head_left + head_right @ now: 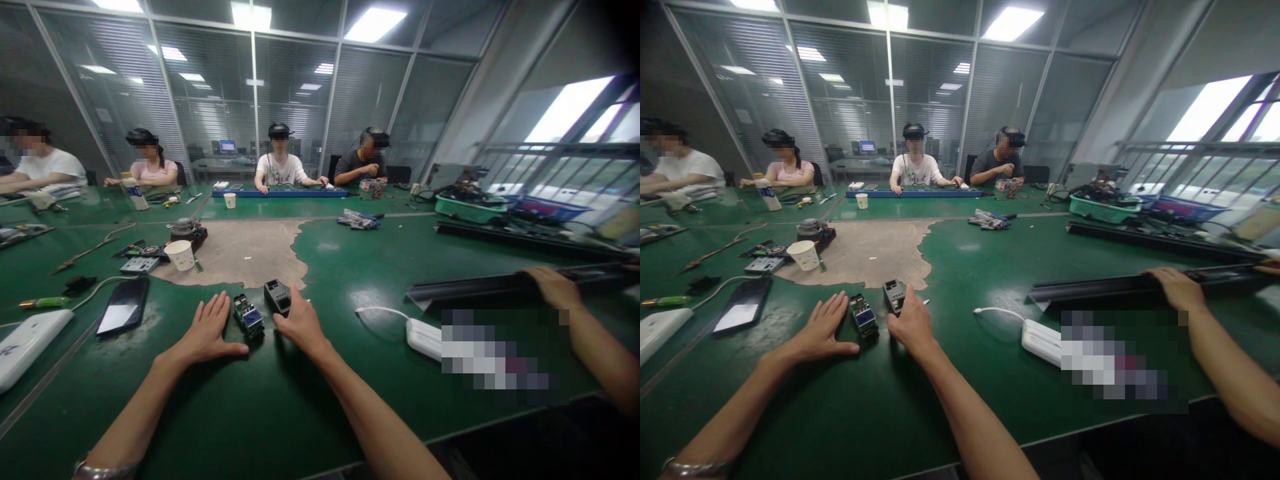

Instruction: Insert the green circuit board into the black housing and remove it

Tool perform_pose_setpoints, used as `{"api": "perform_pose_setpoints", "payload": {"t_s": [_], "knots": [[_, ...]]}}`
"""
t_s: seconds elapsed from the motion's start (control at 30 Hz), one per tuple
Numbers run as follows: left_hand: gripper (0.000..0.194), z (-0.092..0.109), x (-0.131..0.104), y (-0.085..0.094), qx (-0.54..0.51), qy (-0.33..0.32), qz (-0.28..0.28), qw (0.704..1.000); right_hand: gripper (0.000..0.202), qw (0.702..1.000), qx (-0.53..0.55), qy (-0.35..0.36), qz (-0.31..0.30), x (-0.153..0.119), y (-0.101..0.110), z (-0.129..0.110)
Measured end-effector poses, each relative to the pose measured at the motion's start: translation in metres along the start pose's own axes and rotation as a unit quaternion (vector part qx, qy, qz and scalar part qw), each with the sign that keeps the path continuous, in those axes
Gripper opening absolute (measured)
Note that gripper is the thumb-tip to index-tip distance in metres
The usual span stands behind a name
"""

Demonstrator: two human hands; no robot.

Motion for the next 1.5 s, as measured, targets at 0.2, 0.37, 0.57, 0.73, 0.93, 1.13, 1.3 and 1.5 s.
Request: {"api": "perform_pose_setpoints", "payload": {"t_s": [0.2, 0.37, 0.57, 0.73, 0.93, 1.13, 1.3, 1.5], "knots": [[0.128, -0.002, 0.001, -0.002, 0.002, -0.004, 0.013, 1.000, 0.086, 0.999, -0.010, 0.040, 0.015, 0.001, 0.002, -0.005], [0.128, -0.001, 0.000, 0.000, -0.002, -0.009, 0.023, 1.000, 0.068, 1.000, 0.002, 0.016, 0.002, 0.002, 0.006, -0.003], [0.129, -0.003, 0.000, -0.002, -0.006, -0.008, 0.020, 1.000, 0.070, 0.986, 0.126, 0.063, 0.086, -0.001, 0.023, -0.026], [0.127, -0.002, -0.001, -0.001, -0.007, -0.010, 0.030, 0.999, 0.067, 0.975, 0.165, 0.119, 0.087, -0.010, 0.015, -0.055], [0.129, -0.001, -0.003, 0.002, -0.017, -0.006, 0.035, 0.999, 0.067, 0.979, 0.129, 0.145, 0.068, -0.015, 0.001, -0.075], [0.133, 0.001, -0.004, 0.005, -0.036, 0.001, 0.025, 0.999, 0.071, 0.985, 0.067, 0.151, 0.044, -0.019, -0.007, -0.083], [0.133, 0.002, -0.004, 0.006, -0.038, -0.004, 0.035, 0.999, 0.076, 0.986, 0.026, 0.166, 0.015, -0.023, -0.019, -0.082], [0.132, 0.003, -0.004, 0.006, -0.028, -0.006, 0.020, 0.999, 0.075, 0.987, -0.004, 0.157, -0.017, -0.026, -0.032, -0.077]]}}
Point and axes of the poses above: each hand's wrist, its own x-axis towards the middle knuckle, its own y-axis out of the back of the hand, z = x × y, the point moved 9 cm from there along x, towards the middle knuckle, and after that the axes turned 6 degrees about y, right-handed, at the moved point
